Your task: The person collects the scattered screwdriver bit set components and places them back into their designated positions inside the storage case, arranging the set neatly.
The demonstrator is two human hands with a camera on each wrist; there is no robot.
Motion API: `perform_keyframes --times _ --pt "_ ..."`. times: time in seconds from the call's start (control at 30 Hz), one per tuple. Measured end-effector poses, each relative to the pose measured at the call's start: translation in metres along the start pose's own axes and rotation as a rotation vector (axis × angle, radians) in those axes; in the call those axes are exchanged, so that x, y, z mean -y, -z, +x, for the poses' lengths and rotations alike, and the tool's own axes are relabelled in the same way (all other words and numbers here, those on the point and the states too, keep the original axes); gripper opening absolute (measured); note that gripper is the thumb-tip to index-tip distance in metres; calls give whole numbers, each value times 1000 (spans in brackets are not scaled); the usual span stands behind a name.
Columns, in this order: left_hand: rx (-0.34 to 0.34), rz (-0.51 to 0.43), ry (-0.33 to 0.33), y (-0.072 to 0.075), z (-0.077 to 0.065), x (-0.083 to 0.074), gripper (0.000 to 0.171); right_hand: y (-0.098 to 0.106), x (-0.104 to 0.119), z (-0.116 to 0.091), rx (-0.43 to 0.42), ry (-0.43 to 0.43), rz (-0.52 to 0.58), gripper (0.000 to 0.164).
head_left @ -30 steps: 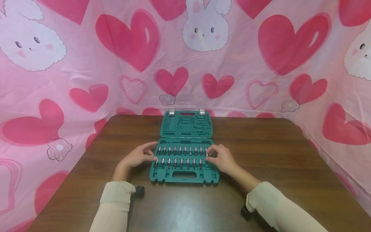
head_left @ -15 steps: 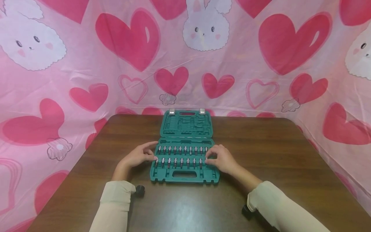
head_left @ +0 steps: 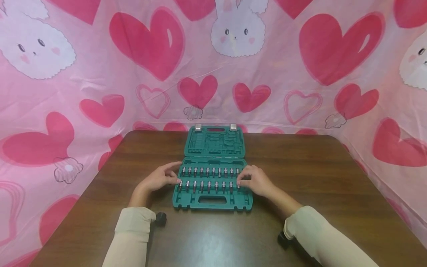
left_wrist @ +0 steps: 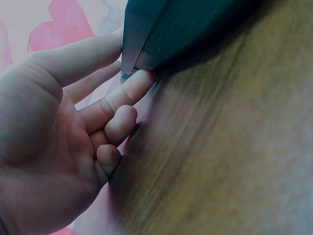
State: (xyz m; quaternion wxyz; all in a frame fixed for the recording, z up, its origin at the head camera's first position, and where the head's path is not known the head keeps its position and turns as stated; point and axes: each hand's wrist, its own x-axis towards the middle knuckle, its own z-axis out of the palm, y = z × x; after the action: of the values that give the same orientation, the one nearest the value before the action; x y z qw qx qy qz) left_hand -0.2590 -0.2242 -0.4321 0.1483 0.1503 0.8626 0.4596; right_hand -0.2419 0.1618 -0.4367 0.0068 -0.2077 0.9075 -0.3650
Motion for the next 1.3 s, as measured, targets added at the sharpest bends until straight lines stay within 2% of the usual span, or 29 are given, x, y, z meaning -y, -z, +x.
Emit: perform_keyframes --times 0.1,0.27,0.63,0.8,1.03,1.3 --pt "-2 -4 13 -1 1 0 71 2 -1 3 27 4 -2 4" --pt "0 -2 12 0 1 -1 71 4 0 5 59 -39 4 7" --pt "7 6 10 1 0 -3 71 -1 0 7 36 -104 44 15" --pt "13 -3 -8 1 0 -3 72 -2 0 7 33 -111 49 16" --pt "1 -7 21 2 0 -2 72 -4 0 6 13 -100 46 15" --pt "2 -5 7 0 1 1 72 -4 -2 4 -12 -68 49 15"
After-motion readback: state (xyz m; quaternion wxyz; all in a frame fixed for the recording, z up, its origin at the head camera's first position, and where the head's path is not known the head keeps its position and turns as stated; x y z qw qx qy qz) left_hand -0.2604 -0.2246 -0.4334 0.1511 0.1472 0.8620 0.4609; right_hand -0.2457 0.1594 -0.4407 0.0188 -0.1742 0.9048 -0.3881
